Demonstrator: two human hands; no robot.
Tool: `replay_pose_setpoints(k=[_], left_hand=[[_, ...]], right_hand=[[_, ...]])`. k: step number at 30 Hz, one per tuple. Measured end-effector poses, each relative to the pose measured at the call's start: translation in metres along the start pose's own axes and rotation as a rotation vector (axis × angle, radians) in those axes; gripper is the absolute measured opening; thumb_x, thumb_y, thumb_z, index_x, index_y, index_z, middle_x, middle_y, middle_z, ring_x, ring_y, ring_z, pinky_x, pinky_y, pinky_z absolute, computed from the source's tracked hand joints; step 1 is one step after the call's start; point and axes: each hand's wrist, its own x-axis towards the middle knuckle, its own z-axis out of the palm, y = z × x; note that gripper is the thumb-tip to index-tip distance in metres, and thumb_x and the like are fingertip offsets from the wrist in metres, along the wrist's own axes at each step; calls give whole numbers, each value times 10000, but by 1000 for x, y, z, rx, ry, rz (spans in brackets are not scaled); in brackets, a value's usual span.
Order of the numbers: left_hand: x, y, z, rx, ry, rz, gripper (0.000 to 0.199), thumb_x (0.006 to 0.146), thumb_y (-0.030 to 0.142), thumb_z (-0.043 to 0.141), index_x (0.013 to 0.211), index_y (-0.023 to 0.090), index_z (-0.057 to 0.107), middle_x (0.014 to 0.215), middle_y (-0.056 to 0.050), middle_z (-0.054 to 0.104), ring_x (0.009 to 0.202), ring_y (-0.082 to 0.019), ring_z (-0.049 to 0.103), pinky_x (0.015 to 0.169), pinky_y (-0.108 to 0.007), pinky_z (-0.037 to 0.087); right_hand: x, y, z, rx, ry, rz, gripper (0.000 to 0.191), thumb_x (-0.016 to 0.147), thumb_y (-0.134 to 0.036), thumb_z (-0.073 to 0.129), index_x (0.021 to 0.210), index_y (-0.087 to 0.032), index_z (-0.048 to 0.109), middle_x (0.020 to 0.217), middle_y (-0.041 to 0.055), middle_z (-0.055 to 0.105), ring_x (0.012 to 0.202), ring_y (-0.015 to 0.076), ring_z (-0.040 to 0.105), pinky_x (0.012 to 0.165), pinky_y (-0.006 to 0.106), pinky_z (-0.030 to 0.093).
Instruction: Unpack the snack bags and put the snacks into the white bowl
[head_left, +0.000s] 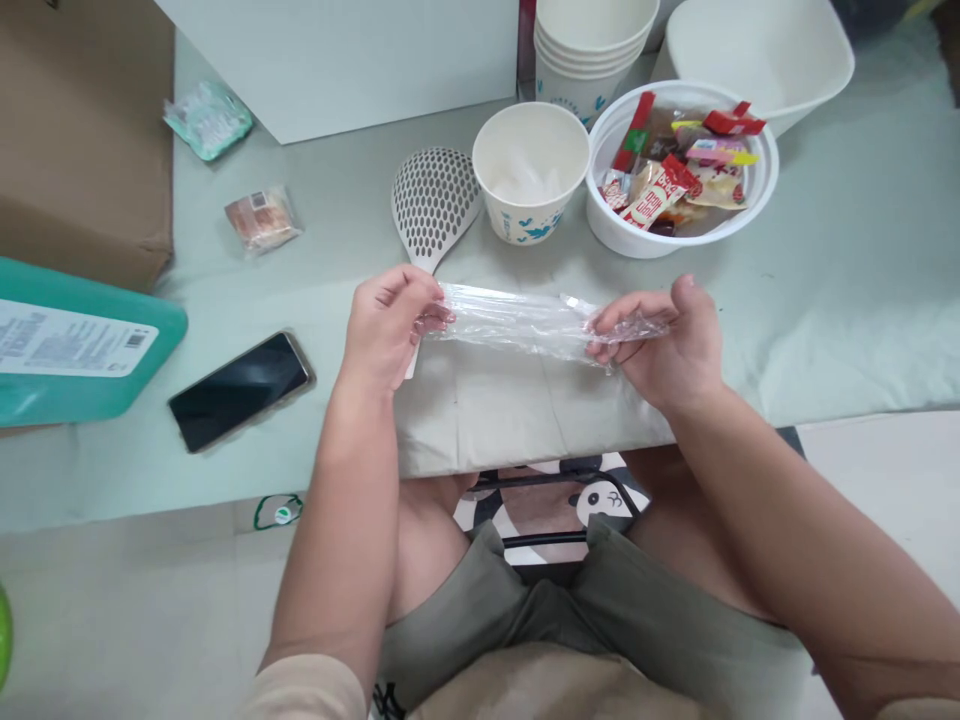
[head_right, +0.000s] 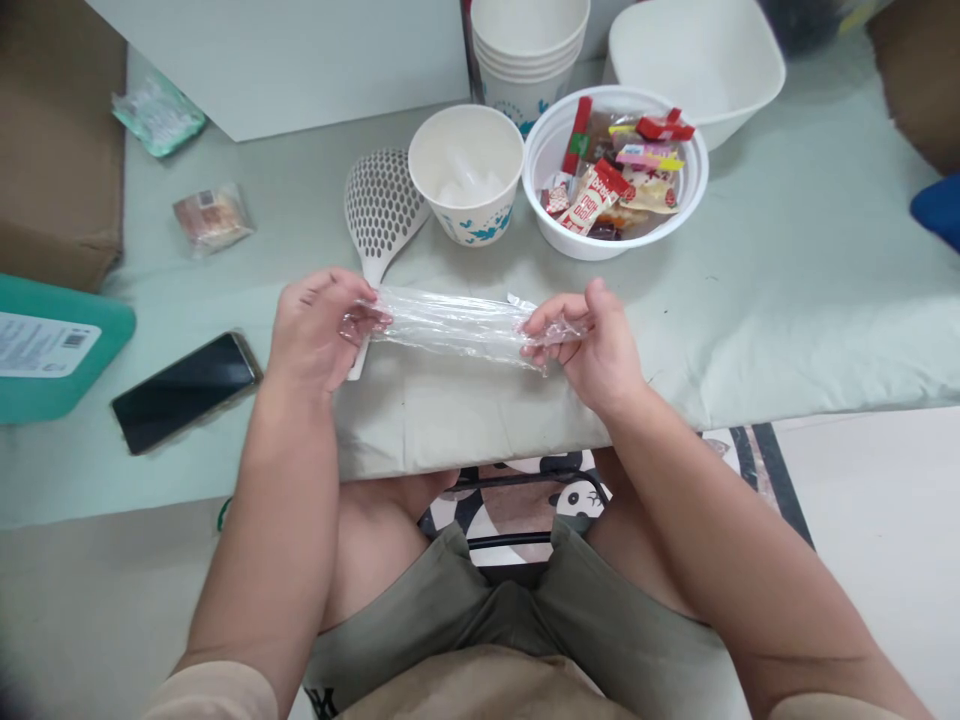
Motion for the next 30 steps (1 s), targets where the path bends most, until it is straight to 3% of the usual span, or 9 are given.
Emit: replay_pose_setpoints(k=[5, 7, 9, 12, 15, 18, 21, 25, 30], left_hand=[[3, -9, 3, 84, 35, 104, 380, 630, 139, 855, 945, 256, 675, 726, 41, 657, 642, -109, 629, 609, -217, 536], [4, -9, 4, 63, 22, 98, 385, 647, 136, 843, 972, 250, 671, 725, 41, 639, 649, -112, 635, 634, -228, 547], [5, -8, 4, 20, 5, 90, 279, 665, 138, 824, 865, 231, 653, 715, 38, 622, 635, -97, 634, 634, -221, 553], [4, -2, 5, -16, 1, 33, 214, 694, 145, 785, 761, 230, 600, 720, 32, 663, 623, -89, 668, 587, -195, 550], [1, 4, 6, 18, -10, -103, 209, 707, 179, 771, 784, 255, 592, 669, 42, 707, 551, -107, 678, 466, -180, 497], [-2, 8, 7, 14, -20, -176, 211, 703, 202, 765, 829, 266, 608, 620, 39, 721, 469, -113, 650, 391, -171, 441], [-2, 9, 5, -11, -25, -188, 171, 709, 202, 733, 849, 261, 654, 603, 32, 711, 465, -115, 652, 392, -175, 457], [0, 8, -2, -43, -75, -178, 72, 726, 252, 727, 769, 243, 671, 635, 8, 715, 523, -121, 683, 431, -185, 505], [2, 3, -1, -76, -95, -104, 302, 751, 499, 791, 693, 223, 683, 664, -23, 717, 576, -123, 705, 486, -194, 536]], right_hand=[[-4, -1, 0, -195, 114, -24, 236, 745, -355, 844, 850, -249, 662, 704, -19, 641, 587, 135, 605, 571, 293, 502], [-4, -2, -1, -225, 97, -22, 378, 684, -231, 868, 990, -278, 651, 736, -43, 653, 627, 136, 594, 598, 287, 497], [-3, -2, -3, -284, 80, 11, 378, 670, -198, 864, 978, -265, 656, 723, -52, 649, 622, 122, 564, 588, 270, 464], [-2, -1, -5, -321, 82, 32, 222, 740, -231, 832, 824, -235, 626, 710, -41, 660, 636, 104, 585, 608, 251, 470], [-1, 2, -4, -171, 65, 9, 293, 791, -349, 836, 843, -248, 566, 754, -27, 710, 693, 130, 680, 629, 257, 535], [-2, 1, -1, -81, 54, 22, 394, 765, -451, 868, 926, -271, 556, 658, -60, 675, 560, 119, 638, 531, 244, 517], [-2, -4, 2, -32, 72, 13, 409, 728, -458, 891, 954, -279, 600, 601, -85, 622, 507, 99, 582, 508, 234, 507], [-2, -8, 0, 37, 67, 17, 323, 686, -418, 895, 817, -265, 642, 635, -60, 618, 552, 98, 599, 547, 245, 519], [-2, -4, -4, -70, -4, -77, 415, 794, -635, 747, 669, -247, 670, 670, 28, 642, 615, 173, 638, 617, 346, 554]])
